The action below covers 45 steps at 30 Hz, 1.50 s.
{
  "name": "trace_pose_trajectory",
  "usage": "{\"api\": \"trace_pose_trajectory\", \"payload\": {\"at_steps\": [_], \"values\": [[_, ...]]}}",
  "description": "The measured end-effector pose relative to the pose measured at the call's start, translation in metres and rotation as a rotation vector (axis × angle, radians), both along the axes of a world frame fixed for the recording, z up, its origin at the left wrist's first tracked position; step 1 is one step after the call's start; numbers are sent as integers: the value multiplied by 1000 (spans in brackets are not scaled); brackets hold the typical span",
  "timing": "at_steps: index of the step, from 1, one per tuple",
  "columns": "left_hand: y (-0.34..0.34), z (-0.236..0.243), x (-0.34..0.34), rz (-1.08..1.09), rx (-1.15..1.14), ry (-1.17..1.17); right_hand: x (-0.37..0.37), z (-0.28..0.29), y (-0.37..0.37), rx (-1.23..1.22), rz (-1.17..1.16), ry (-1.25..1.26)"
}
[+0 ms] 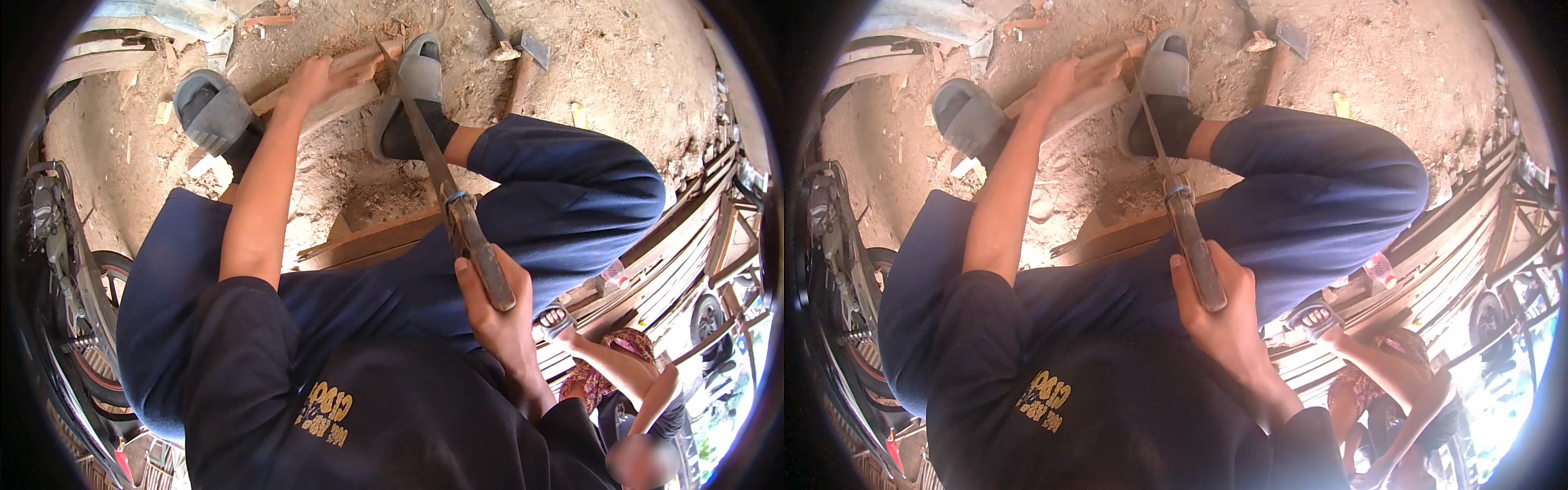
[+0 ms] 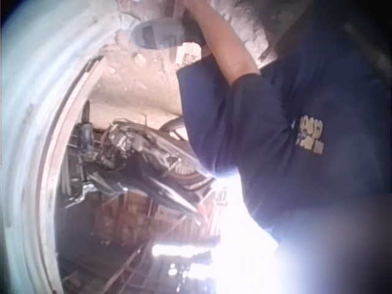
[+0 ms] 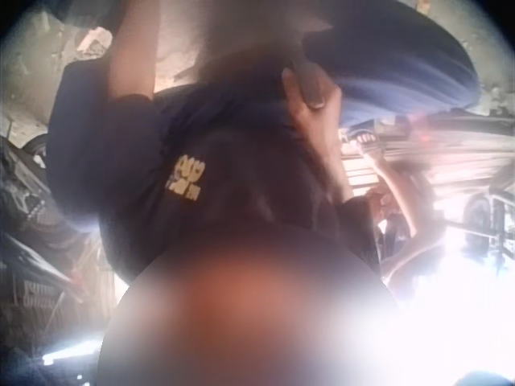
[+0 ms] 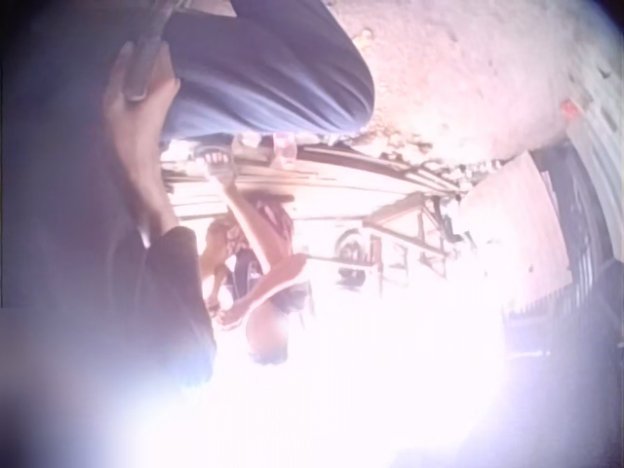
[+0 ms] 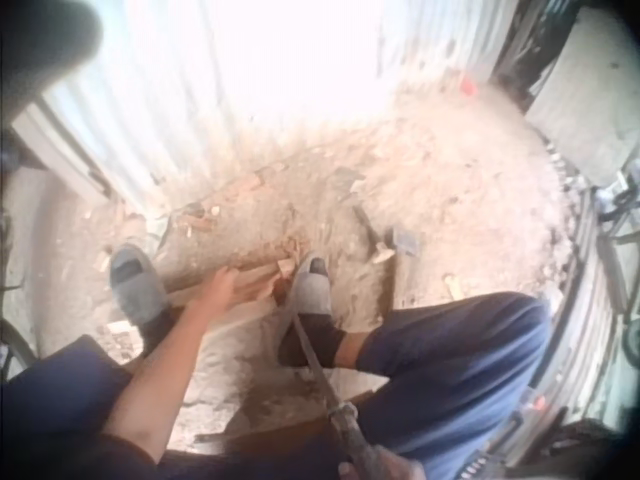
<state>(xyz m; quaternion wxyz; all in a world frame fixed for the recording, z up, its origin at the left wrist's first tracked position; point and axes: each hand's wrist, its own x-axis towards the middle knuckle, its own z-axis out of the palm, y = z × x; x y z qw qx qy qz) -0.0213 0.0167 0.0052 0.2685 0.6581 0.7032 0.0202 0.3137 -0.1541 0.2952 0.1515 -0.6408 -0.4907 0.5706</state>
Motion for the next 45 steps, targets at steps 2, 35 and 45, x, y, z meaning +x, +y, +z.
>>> {"api": "trace_pose_trajectory", "payload": {"at_steps": [2,35,45], "values": [[3,6,-1,27,-79,-40,-6,-1,4,-11,-28,1],[-29,-7,34,9,225,301,18,17,7,-90,-11,-65],[-29,-6,34,-7,199,323,21,24,-4,-47,33,-104]]}}
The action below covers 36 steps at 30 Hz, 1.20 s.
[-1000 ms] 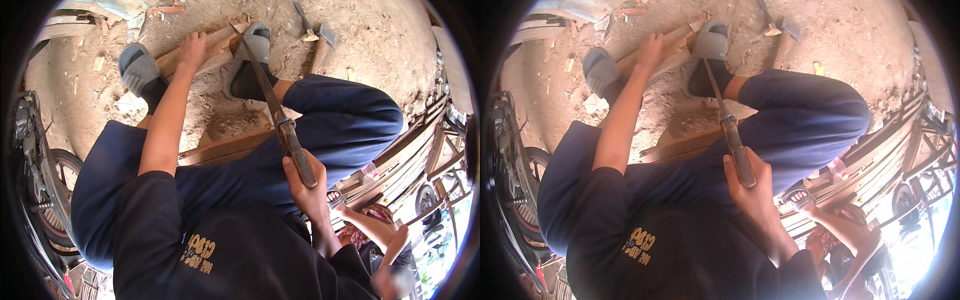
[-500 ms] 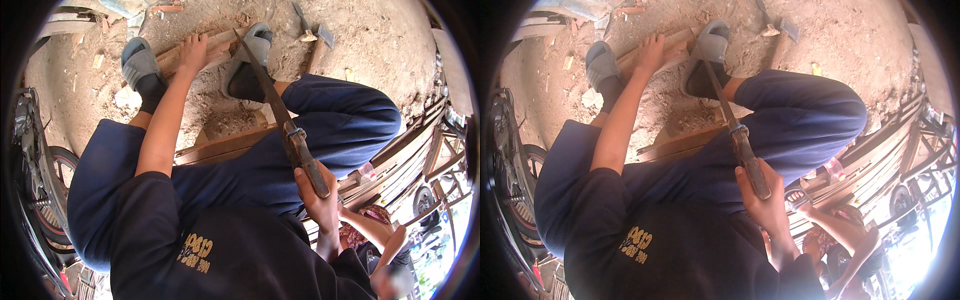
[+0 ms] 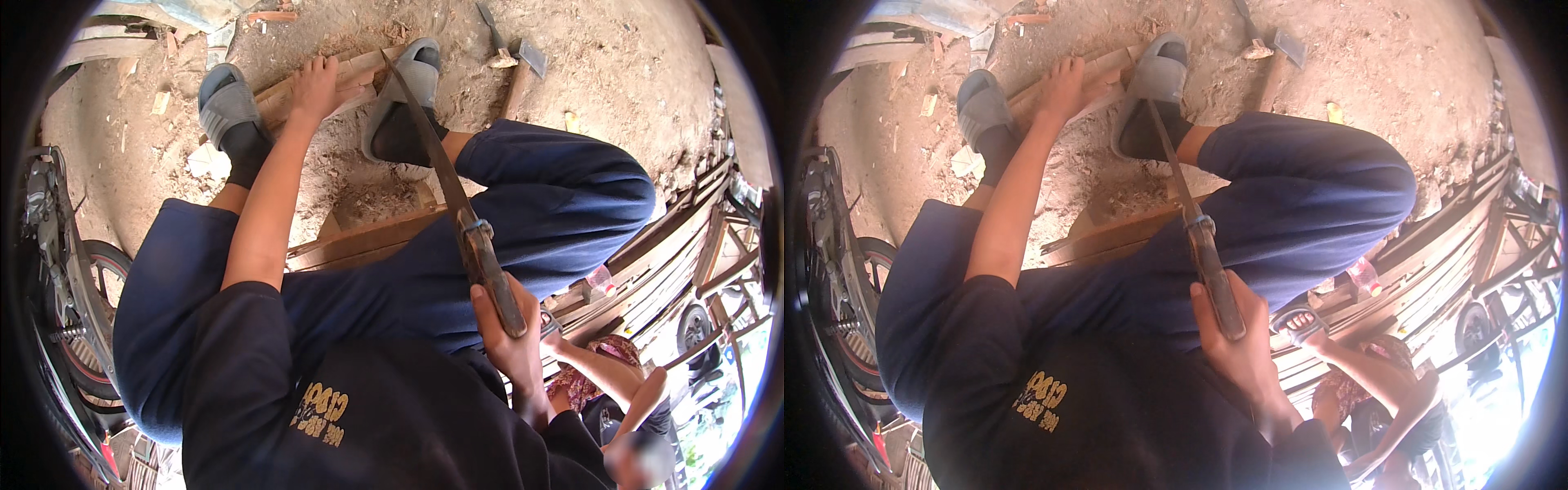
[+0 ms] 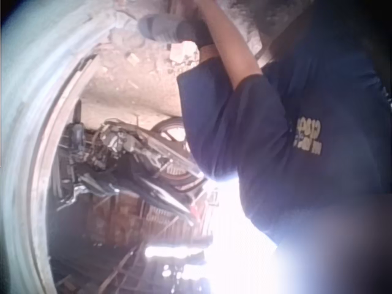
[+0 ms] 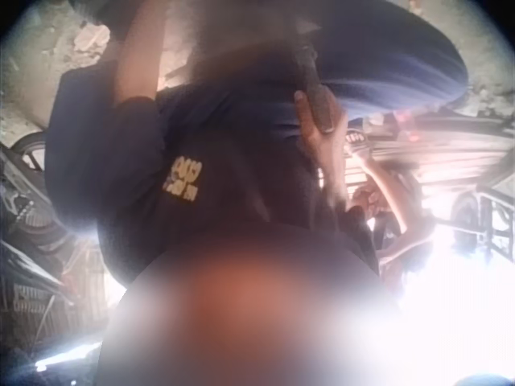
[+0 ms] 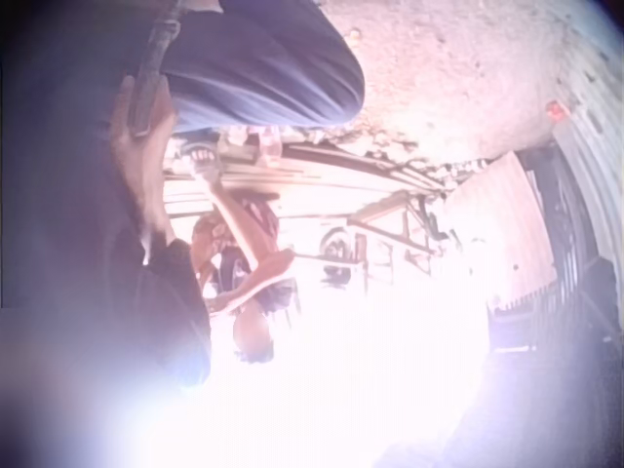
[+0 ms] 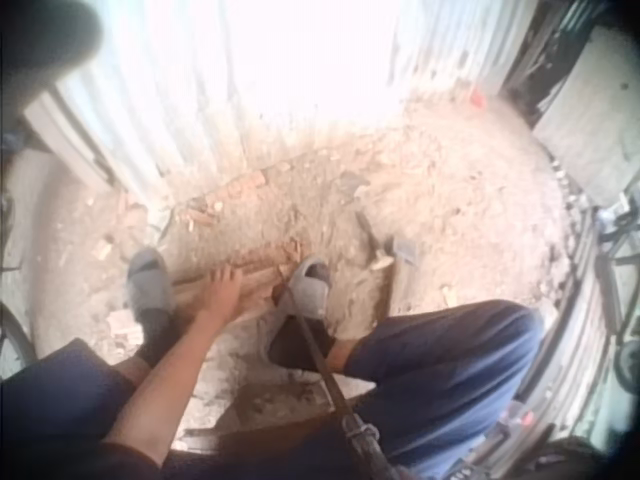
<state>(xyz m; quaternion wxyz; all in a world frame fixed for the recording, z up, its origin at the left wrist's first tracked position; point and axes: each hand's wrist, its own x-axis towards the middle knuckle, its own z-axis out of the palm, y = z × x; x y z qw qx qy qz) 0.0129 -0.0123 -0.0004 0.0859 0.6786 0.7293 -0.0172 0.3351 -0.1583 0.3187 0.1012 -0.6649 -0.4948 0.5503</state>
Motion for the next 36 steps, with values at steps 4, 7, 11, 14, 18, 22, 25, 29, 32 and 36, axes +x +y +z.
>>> {"api": "trace_pose_trajectory", "payload": {"at_steps": [4,7,11,14,18,22,25,29,32,36], "values": [[1,-7,-5,-13,42,-90,-17,-31,26,-4,57,120],[3,1,-6,-20,-33,-32,-5,-17,23,28,34,61],[-1,-9,-11,-25,-5,-35,13,-4,14,-75,-7,76],[5,-3,-10,-34,18,-81,-5,-37,41,-5,1,112],[6,7,-10,59,-133,-149,-8,-15,24,35,3,117],[28,-2,-27,226,-206,-322,2,0,21,-89,-39,106],[52,-7,-24,229,-268,-317,-10,-18,43,-104,-69,158],[53,-14,-26,290,-171,-264,-21,-28,37,-46,-28,122],[47,-14,-8,361,-66,-253,-13,-3,31,-179,-90,55],[47,-2,-12,343,-96,-231,-32,-20,62,-138,-36,92]]}}
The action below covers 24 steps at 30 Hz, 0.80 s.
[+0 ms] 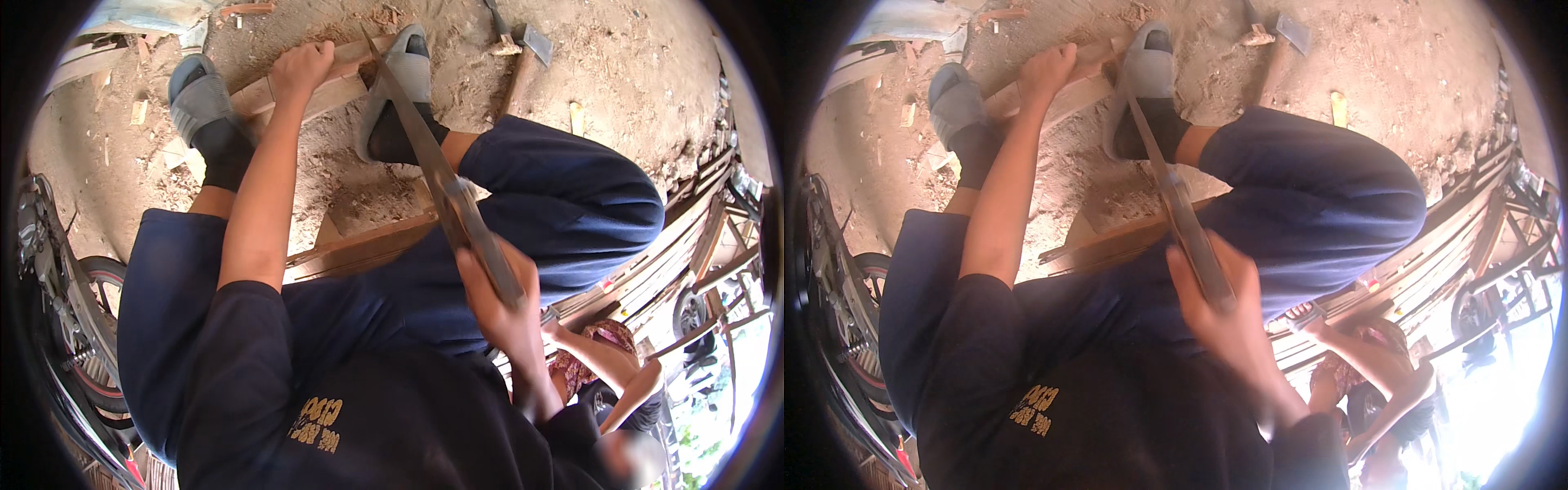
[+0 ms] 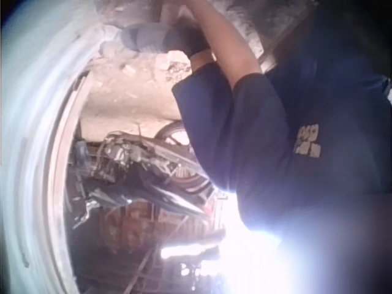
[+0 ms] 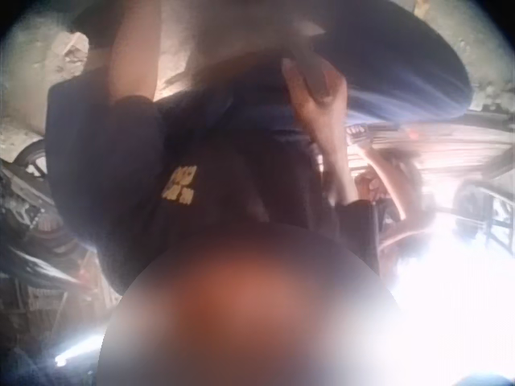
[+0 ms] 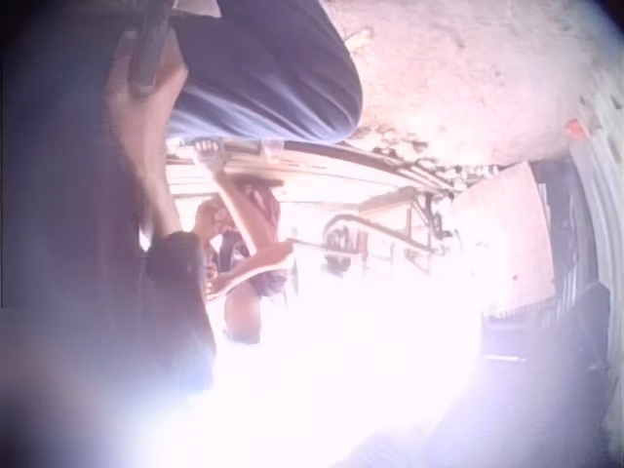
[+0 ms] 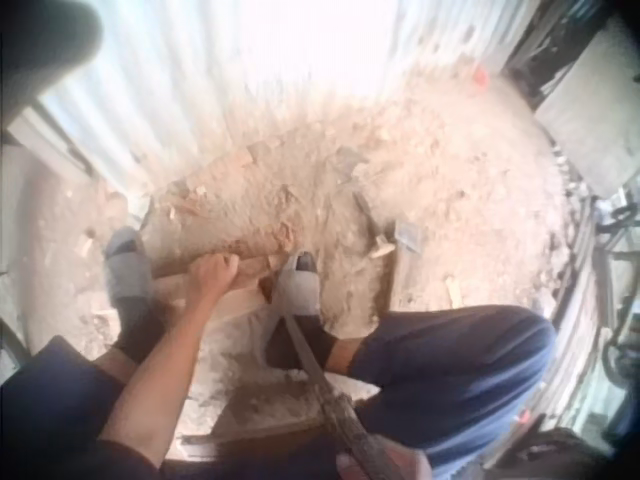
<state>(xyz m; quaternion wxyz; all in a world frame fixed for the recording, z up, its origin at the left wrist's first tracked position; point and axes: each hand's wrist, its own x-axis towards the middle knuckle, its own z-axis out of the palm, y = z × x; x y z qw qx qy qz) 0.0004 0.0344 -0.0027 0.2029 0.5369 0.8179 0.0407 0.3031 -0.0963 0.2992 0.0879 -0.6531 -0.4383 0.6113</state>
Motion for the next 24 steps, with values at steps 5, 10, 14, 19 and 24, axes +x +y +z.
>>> {"api": "trace_pose_trajectory", "payload": {"at_steps": [5,10,14,19,24], "values": [[-1,4,4,20,-12,6,-10,-11,-4,-12,-12,-47],[-1,1,8,34,3,-16,-25,-2,-7,-94,-19,-31],[0,1,7,18,-27,10,-30,0,0,-89,-98,28],[-2,8,6,53,-27,-31,-28,-8,-26,37,-11,-3],[3,0,3,11,-45,-33,5,18,-78,119,-30,-53]]}}
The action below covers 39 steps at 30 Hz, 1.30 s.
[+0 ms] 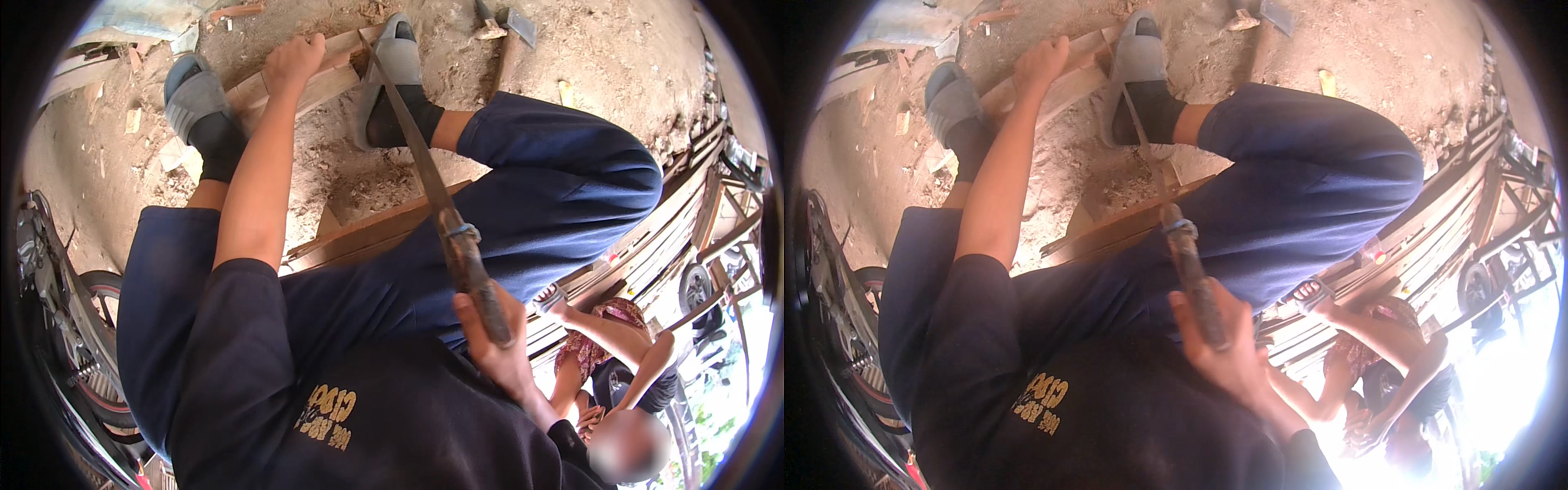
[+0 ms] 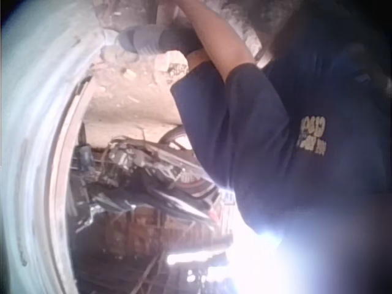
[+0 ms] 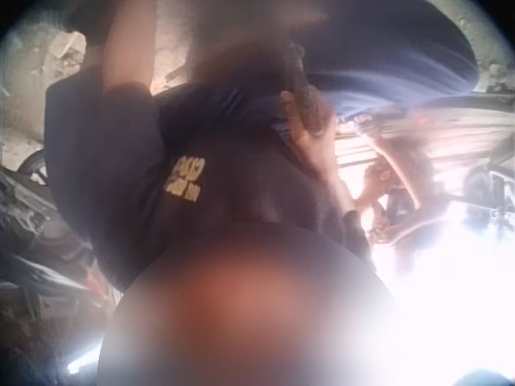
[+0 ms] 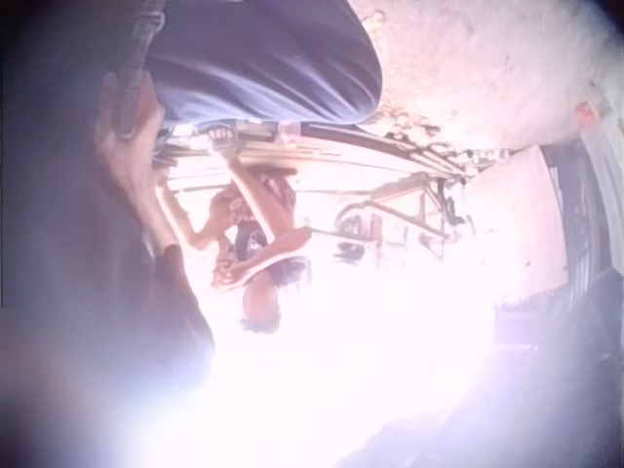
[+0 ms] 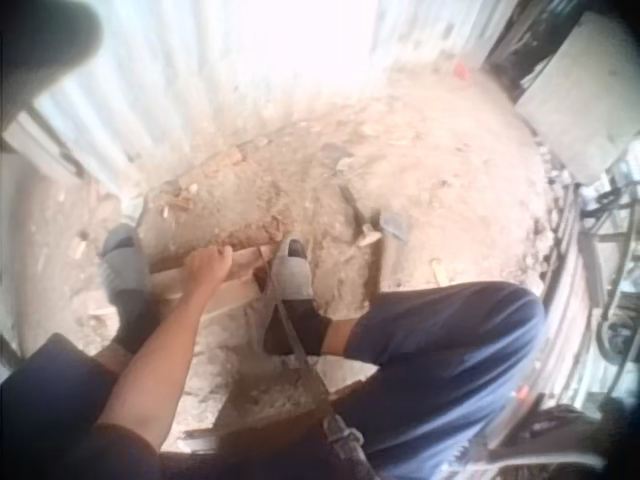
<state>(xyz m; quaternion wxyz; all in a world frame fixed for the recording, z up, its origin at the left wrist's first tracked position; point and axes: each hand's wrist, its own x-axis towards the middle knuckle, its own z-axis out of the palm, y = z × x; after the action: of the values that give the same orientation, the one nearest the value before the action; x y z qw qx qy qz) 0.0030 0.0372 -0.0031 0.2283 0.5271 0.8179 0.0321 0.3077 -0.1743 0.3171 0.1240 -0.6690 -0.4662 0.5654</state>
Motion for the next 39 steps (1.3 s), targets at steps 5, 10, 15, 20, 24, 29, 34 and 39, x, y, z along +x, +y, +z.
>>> {"api": "trace_pose_trajectory", "payload": {"at_steps": [5,10,15,20,24,29,34,39], "values": [[-3,0,4,30,-12,-24,-13,-16,34,-72,-35,27],[-2,15,9,15,-13,5,6,7,8,-41,-56,-25],[-7,-2,-2,4,71,-45,-11,-39,42,-64,11,12],[-6,-2,-5,14,58,-24,-6,-10,17,-43,-9,-6],[-10,2,1,47,69,-24,-8,-40,43,-98,-61,15],[0,3,-6,-1,83,-5,-4,-24,15,93,29,-19],[-7,-1,-4,39,38,-34,-3,-31,34,-116,-37,10],[-13,-2,3,30,66,34,0,-11,20,-44,3,-19]]}}
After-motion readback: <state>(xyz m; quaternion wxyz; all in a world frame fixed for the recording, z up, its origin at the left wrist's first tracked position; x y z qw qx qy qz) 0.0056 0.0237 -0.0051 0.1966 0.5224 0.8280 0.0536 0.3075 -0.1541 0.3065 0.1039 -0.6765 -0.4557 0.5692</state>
